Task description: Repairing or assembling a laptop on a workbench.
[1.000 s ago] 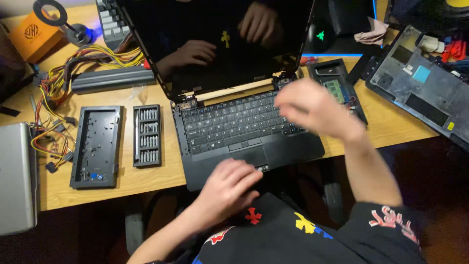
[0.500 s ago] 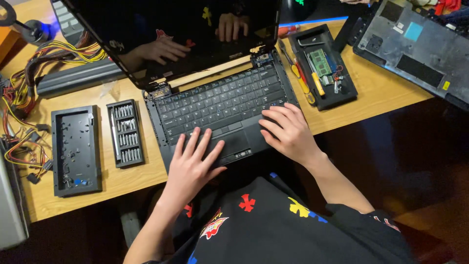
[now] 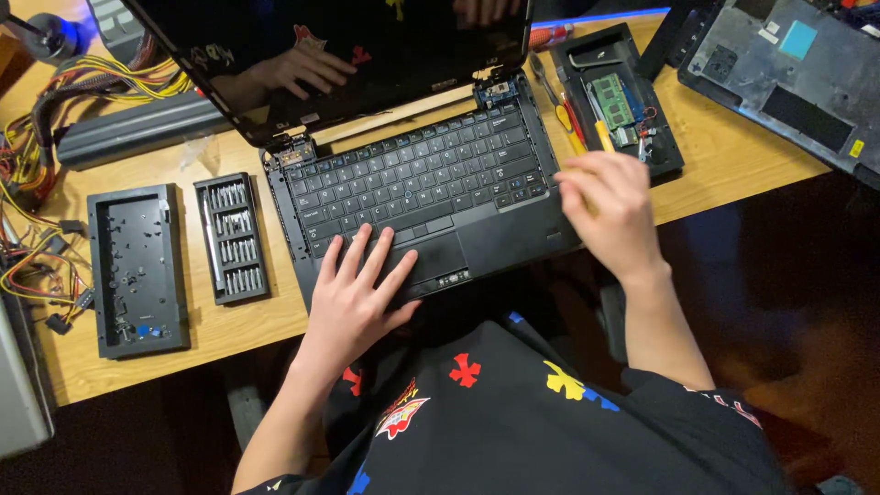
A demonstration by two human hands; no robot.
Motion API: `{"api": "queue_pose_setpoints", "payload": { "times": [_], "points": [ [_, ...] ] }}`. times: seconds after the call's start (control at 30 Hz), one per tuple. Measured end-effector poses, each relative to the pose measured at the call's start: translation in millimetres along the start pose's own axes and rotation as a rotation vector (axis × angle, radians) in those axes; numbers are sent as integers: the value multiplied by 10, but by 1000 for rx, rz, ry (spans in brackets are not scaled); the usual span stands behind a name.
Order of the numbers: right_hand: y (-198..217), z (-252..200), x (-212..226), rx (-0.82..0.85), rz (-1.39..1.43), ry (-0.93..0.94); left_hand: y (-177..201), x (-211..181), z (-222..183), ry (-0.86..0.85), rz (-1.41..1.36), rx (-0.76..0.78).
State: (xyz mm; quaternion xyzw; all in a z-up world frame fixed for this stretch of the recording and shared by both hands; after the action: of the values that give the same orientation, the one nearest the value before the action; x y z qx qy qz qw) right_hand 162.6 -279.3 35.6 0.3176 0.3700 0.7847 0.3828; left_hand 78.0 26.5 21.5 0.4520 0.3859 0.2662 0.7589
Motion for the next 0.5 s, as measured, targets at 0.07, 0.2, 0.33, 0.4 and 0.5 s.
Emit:
{"api": "queue_pose_setpoints", "payload": {
  "times": [0.07, 0.2, 0.33, 0.4, 0.5],
  "points": [
    [-10, -58, -145, -7, -23, -25, 3, -10, 3, 9, -4, 5],
    [-13, -102, -391, -16, -98, -98, 40, -76, 48, 51, -5, 22],
    [-137, -119, -456, 29, -198, -205, 21, -69, 110, 42, -114, -6],
    [-190, -105, -406, 9, -240, -213, -33, -13, 137, 63, -41, -63],
    [-251, -118, -410, 30, -237, -216, -66, 56, 237, 109, -2, -107]
  ]
}}
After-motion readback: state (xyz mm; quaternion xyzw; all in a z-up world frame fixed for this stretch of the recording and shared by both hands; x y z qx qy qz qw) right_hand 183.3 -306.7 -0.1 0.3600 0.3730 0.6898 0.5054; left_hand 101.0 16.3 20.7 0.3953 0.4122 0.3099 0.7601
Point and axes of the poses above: each hand's wrist, its own z-axis towards the middle knuckle, its own y-axis out of the back of the hand, x = y × z, the point moved 5 cm from there along z, towards the middle knuckle, and after that the axes turned 9 degrees about -z, right-handed, at the moved point
